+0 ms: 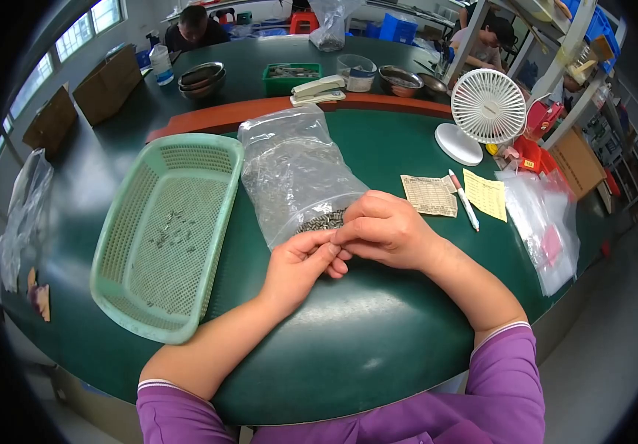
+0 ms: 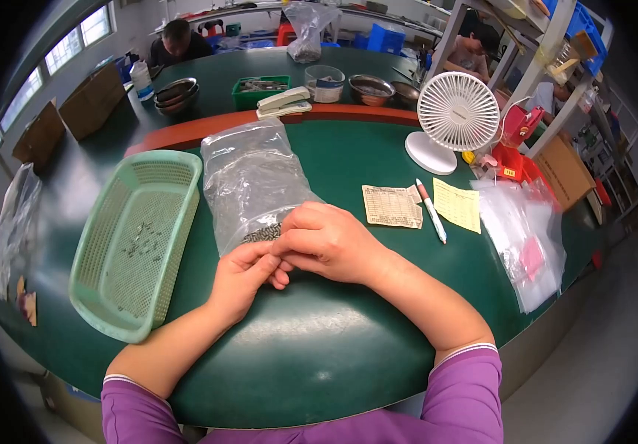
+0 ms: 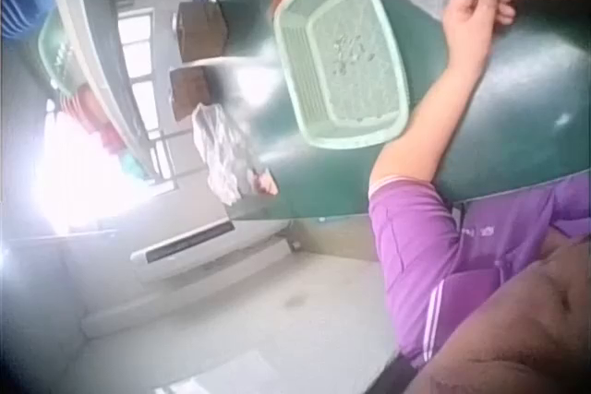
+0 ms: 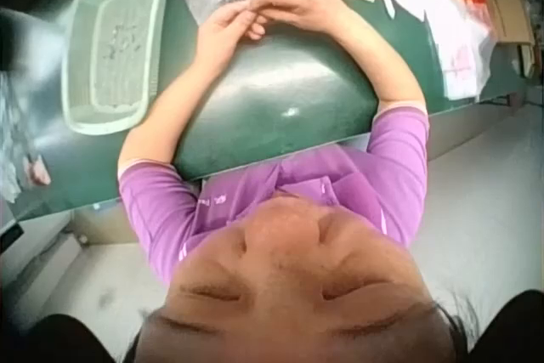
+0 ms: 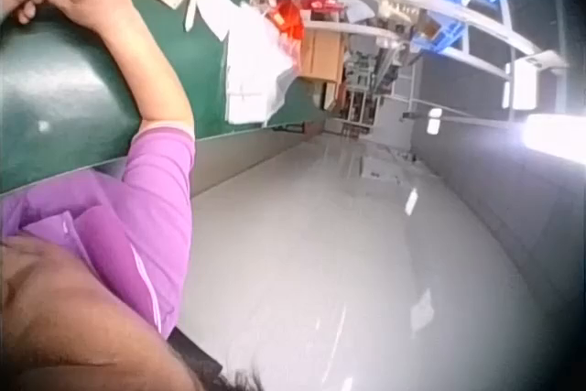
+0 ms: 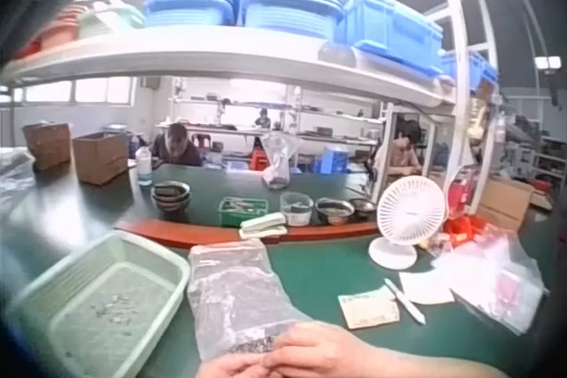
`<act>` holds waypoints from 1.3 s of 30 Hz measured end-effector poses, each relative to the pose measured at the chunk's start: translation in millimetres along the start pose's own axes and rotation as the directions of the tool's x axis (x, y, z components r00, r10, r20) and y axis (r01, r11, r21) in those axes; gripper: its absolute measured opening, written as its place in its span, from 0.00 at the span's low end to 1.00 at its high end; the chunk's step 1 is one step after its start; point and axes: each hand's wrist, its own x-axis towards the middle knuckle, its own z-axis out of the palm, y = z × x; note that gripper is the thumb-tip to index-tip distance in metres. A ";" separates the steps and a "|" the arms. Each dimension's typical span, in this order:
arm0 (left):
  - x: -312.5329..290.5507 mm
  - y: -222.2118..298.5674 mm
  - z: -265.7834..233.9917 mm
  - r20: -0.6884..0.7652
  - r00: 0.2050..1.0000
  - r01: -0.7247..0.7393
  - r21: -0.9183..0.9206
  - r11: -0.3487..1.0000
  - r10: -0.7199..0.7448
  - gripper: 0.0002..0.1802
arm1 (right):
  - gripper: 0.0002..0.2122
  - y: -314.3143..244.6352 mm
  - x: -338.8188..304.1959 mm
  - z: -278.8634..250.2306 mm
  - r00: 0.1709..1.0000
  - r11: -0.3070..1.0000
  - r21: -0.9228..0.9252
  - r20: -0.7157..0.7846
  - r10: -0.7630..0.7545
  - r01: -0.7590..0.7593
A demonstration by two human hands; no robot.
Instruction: The person sorts small metal components by hand from a plastic bag into a plastic basket.
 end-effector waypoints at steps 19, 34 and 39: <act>0.6 -1.8 1.7 0.092 0.993 0.069 -0.012 0.998 -0.068 0.13 | 0.12 16.8 -11.8 13.5 0.792 -0.107 0.965 0.257 0.554 -0.239; 8.8 -8.2 9.4 0.180 0.982 0.030 0.158 0.987 -0.059 0.09 | 0.05 -27.1 41.4 21.7 0.789 0.433 0.726 0.244 0.564 -0.534; -1.5 -3.2 7.7 0.122 0.993 -0.036 0.232 0.972 0.008 0.06 | 0.12 -49.4 115.1 59.2 0.938 0.850 0.410 0.043 0.344 -0.330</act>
